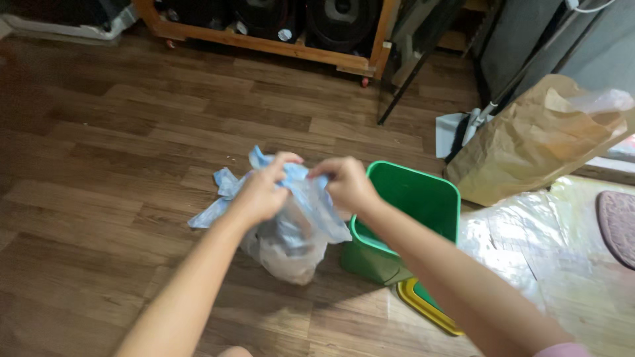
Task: The person removes a full trash bag from a green bin, ties it shut, and sets it aside. Then the person takes a wet wipe from a package and wipes the yellow and green bin lid on both sides and inside, finishing with the lid placed back on the bin.
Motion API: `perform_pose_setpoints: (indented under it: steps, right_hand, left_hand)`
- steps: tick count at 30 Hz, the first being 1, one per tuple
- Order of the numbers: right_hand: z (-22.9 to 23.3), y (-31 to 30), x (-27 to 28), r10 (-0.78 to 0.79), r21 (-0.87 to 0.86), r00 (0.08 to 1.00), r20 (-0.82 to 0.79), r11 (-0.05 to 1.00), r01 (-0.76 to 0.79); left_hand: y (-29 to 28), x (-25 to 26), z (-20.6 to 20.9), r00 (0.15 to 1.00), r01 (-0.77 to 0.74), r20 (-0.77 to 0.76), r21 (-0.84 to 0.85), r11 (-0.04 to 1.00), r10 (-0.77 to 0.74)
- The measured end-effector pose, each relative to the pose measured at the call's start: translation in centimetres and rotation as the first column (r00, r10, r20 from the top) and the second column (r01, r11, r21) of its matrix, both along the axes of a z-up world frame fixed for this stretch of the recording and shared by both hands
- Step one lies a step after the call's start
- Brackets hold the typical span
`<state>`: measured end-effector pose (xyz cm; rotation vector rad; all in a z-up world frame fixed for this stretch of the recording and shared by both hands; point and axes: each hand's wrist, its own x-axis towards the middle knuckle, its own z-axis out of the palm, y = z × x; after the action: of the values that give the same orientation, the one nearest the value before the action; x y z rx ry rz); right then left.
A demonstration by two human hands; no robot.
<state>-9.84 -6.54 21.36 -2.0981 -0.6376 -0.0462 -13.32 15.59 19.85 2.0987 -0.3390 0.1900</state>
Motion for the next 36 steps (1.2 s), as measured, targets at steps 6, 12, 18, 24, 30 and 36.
perform_pose_setpoints:
  steps: [6,12,18,24,30,36]
  right_hand:
    - [-7.7,-0.6,-6.2,-0.100,-0.109,0.994,-0.039,0.989,0.095]
    - [-8.3,-7.6,-10.0,-0.223,-0.018,0.963,0.151,0.973,0.228]
    - [-10.9,-21.5,-12.4,-0.851,-0.171,0.430,-0.303,0.492,0.854]
    - [-17.3,-23.8,-9.8,-0.233,0.223,0.383,-0.894,0.510,0.831]
    - [-18.1,-21.8,-2.3,-0.201,0.314,0.461,-0.864,0.500,0.807]
    - [-14.9,-17.9,-1.5,-0.112,0.441,0.554,-0.825,0.484,0.756]
  left_hand:
    - [-5.1,-2.0,-11.4,0.994,0.061,-0.099,0.227,0.972,-0.039]
    - [-6.5,-2.4,-14.4,0.988,-0.023,-0.147,0.220,0.975,0.056]
    - [-6.2,-2.7,-12.6,0.990,-0.051,-0.119,0.212,0.976,0.077]
    - [-6.8,-2.6,-11.9,0.986,-0.062,-0.141,0.185,0.981,0.089]
    - [-8.9,-2.5,-11.1,0.987,-0.089,-0.124,0.135,0.987,0.105]
    - [-12.4,-2.1,-10.2,0.985,-0.089,-0.137,0.128,0.988,0.106]
